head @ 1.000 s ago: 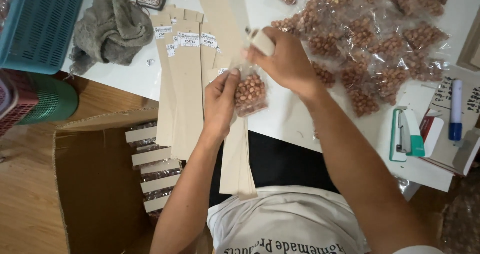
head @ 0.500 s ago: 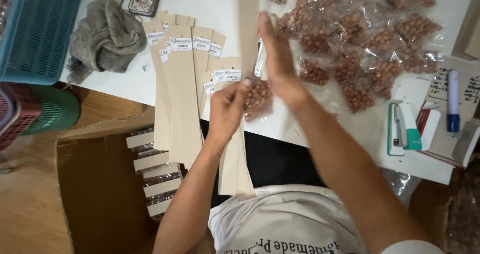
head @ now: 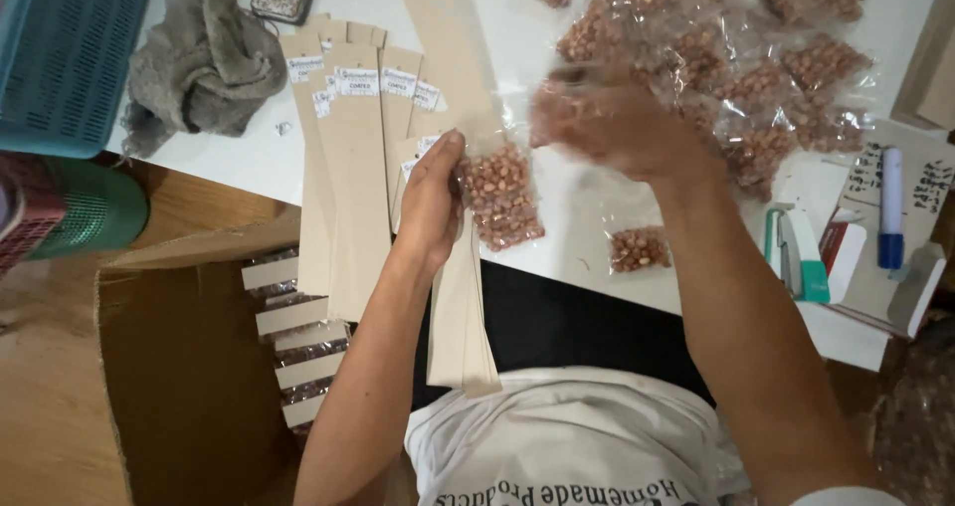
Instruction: Attaching cardboard header labels to plastic bags of nuts using a manual stapler
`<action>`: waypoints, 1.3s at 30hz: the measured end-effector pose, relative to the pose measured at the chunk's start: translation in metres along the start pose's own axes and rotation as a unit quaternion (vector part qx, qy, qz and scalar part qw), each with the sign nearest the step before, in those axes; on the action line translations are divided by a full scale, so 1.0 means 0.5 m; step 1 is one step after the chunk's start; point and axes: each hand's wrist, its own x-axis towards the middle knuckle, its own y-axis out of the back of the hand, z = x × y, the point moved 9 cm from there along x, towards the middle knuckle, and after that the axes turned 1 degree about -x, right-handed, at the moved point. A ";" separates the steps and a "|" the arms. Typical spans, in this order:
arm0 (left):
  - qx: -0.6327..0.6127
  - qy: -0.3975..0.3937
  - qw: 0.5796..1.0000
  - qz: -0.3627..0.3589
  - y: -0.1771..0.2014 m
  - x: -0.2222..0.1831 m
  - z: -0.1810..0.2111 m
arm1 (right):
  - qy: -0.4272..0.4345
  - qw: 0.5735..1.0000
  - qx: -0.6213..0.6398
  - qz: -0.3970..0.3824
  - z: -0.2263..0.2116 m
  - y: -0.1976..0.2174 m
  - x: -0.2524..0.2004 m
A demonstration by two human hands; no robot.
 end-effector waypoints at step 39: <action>0.283 -0.058 0.942 -0.171 -0.115 -0.123 -0.111 | 0.320 0.908 -0.119 0.242 -0.086 0.105 -0.329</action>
